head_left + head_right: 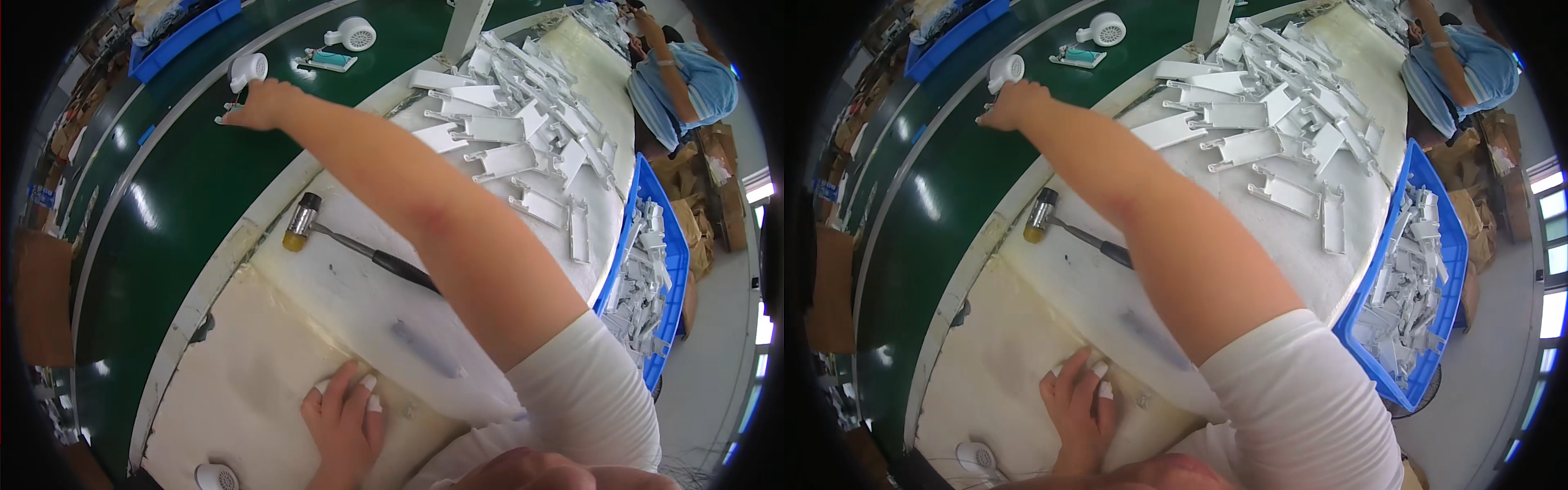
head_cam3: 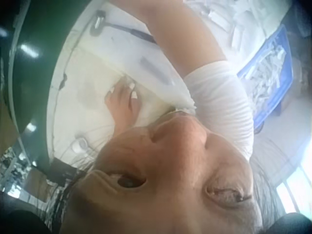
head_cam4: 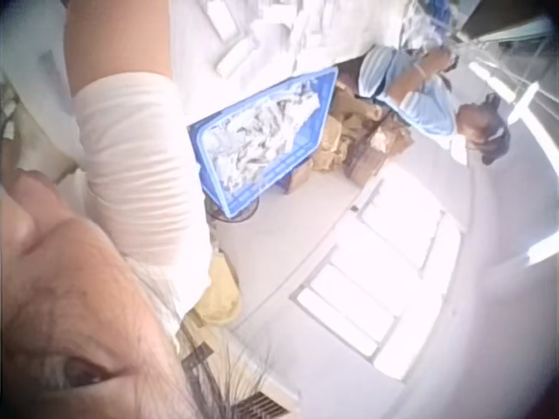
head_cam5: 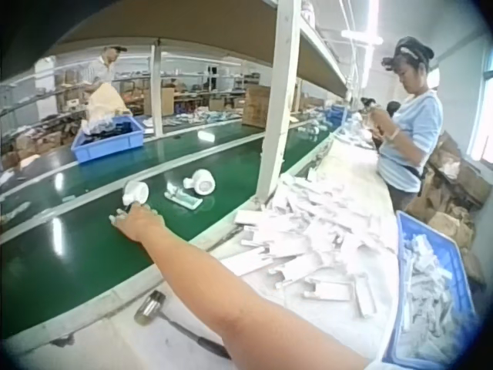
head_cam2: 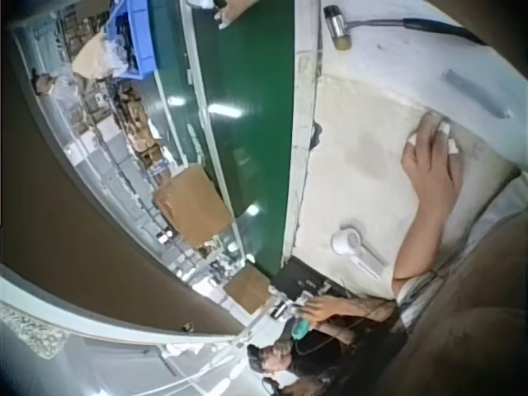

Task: The person assembles portable fans by connecting the fan heads to the battery housings, snapping the plastic handle covers into place by hand, and setting the assembled units on the table.

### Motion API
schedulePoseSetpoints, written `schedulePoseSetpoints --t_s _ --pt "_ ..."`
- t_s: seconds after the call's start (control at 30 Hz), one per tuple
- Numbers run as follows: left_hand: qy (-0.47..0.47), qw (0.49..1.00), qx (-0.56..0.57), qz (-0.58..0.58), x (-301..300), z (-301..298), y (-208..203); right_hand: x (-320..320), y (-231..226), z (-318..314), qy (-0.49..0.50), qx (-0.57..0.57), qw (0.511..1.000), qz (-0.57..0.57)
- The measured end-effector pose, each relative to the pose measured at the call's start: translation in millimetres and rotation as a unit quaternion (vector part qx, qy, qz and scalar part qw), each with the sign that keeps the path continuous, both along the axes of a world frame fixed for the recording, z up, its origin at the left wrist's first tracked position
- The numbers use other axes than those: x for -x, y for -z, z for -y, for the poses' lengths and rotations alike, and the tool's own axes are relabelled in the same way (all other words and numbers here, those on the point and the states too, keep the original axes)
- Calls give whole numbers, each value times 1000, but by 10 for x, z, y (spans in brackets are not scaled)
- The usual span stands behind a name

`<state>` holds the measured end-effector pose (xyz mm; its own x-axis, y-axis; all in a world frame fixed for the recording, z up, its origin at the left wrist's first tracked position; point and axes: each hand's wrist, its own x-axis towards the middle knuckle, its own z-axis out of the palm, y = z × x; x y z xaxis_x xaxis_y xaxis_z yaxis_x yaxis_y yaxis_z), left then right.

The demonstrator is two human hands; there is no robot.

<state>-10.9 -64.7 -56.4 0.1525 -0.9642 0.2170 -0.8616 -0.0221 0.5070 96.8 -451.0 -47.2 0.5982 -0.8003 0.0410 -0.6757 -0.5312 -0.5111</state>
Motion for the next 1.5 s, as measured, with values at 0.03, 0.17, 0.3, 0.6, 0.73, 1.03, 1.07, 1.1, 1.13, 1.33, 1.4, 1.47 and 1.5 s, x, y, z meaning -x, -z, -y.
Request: schedulePoseSetpoints --t_s 0.03,0.17,0.3,0.6,0.73,1.03,1.07,1.1,1.13,1.33,1.4,1.47,1.5 --pt "8 1000 -12 -15 -20 16 -3 -24 5 -79 -1 33 999 -20" --pt "5 1000 -11 -22 -65 26 -28 -273 187 -52 -20 130 991 10" --pt "-4 999 21 -32 -59 32 -39 -205 80 -179 -1 39 999 9" --pt "-51 975 125 -176 -50 -119 74 245 -277 -691 -75 -488 798 346" --pt "-196 809 134 -538 -163 -175 -3 698 -649 -1382 -170 -538 757 329" --pt "-143 642 301 -691 -35 -29 -459 1773 -649 -2875 -370 -13 877 305" --pt "-140 638 304 -694 -40 -58 -428 1798 -616 -2937 -371 -18 877 304" --pt "-132 636 305 -696 -49 -91 -416 1831 -581 -2976 -380 -23 873 306" --pt "-138 637 312 -692 -53 -153 -427 1864 -550 -3013 -397 31 874 280" --pt "-144 628 300 -703 -127 -349 -455 2043 -454 -2915 -561 175 767 257" --pt "-138 630 271 -715 -162 -442 -477 2082 -388 -2800 -605 116 734 286" --pt "-143 625 207 -739 -207 -510 -478 2086 -407 -2739 -445 78 840 302" --pt "-134 608 194 -758 -223 -508 -476 2044 -444 -2716 -420 53 853 305"
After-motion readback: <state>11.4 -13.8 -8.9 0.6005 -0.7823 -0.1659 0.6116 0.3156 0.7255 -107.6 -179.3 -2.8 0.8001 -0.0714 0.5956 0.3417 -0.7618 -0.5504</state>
